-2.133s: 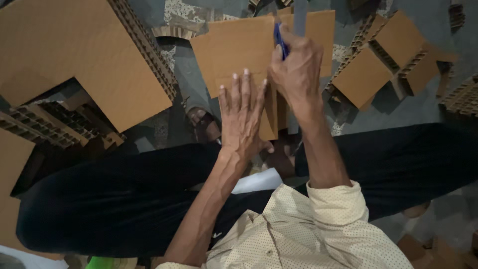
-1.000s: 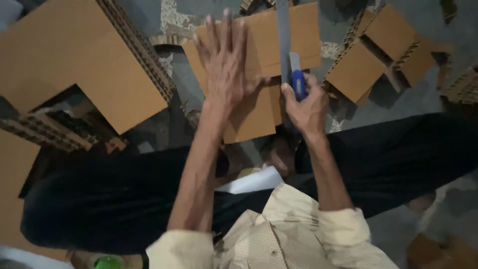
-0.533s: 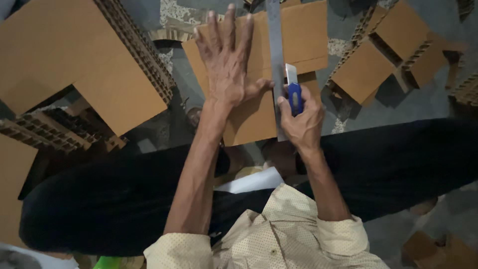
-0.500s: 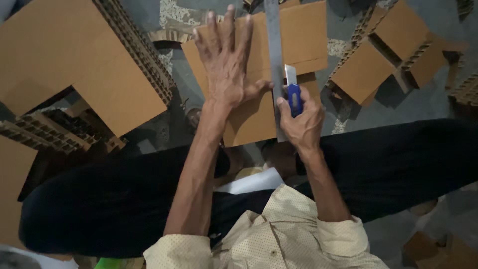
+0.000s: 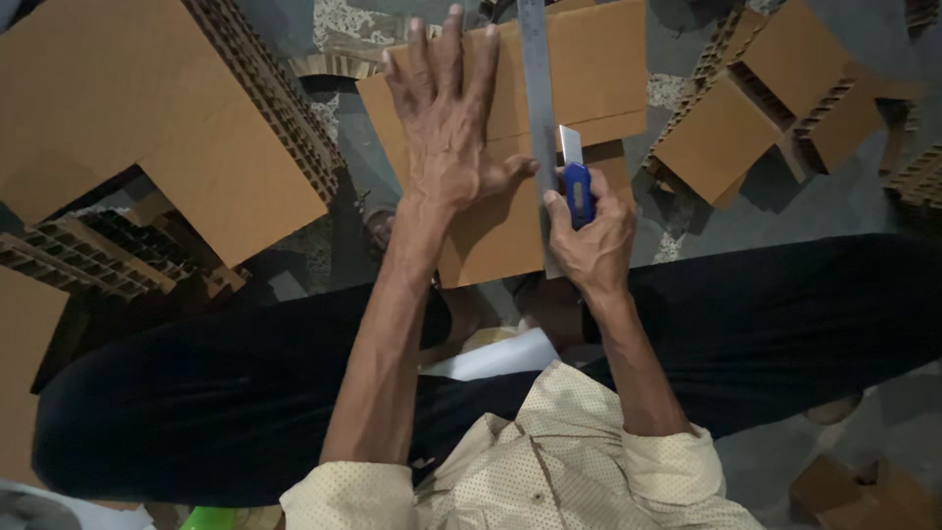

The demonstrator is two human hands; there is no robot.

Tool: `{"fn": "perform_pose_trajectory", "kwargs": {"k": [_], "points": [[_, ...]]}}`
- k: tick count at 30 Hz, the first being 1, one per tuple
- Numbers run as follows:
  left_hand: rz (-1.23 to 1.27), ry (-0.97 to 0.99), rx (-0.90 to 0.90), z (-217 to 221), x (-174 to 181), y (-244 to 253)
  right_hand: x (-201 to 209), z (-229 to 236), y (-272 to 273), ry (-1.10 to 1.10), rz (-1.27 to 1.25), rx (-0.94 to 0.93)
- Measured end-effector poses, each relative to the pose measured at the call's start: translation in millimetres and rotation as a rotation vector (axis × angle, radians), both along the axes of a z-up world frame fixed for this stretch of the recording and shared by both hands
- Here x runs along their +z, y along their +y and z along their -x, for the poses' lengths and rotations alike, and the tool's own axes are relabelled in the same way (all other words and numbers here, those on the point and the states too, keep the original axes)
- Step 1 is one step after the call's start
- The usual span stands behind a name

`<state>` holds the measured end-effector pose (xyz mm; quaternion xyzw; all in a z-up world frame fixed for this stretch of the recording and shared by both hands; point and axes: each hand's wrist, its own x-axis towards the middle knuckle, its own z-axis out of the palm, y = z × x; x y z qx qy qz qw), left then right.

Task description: The person sits on the floor and uses a metal ruler and a utility knife to cut rectangular pieces of corrugated cardboard. They score the cardboard along the ruler, then fold and tear the scored lines to separate the pieces.

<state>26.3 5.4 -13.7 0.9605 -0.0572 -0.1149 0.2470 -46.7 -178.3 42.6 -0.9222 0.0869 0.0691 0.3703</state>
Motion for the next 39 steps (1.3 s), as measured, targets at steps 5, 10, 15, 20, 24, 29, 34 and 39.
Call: {"fn": "perform_pose_trajectory", "kwargs": {"k": [5,10,15,20,24,29,34,39], "points": [[0.002,-0.059,-0.006,0.0,-2.0,-0.4,3.5,-1.1,2.1,0.017,-0.005,-0.022],[0.041,-0.104,-0.005,-0.1,-0.3,-0.4,6.0,-3.7,2.1,0.008,-0.007,-0.008],[0.023,0.043,0.005,-2.6,7.8,-1.3,5.3,-3.9,2.0,0.017,0.008,-0.004],[0.014,0.037,-0.007,-5.0,12.4,-0.8,3.2,-4.5,0.4,0.018,0.003,0.015],[-0.016,0.081,-0.032,-1.4,8.2,-1.9,3.1,-3.3,0.5,-0.028,-0.006,0.015],[-0.014,-0.060,-0.085,1.9,-1.0,-1.6,5.3,-3.7,1.7,0.014,-0.005,-0.012],[-0.020,-0.036,-0.077,1.4,-3.1,-2.1,5.9,-3.2,3.3,0.025,-0.031,-0.034],[-0.012,0.048,-0.064,-1.2,2.8,-4.1,4.2,-3.9,1.7,-0.004,-0.022,-0.009]]}}
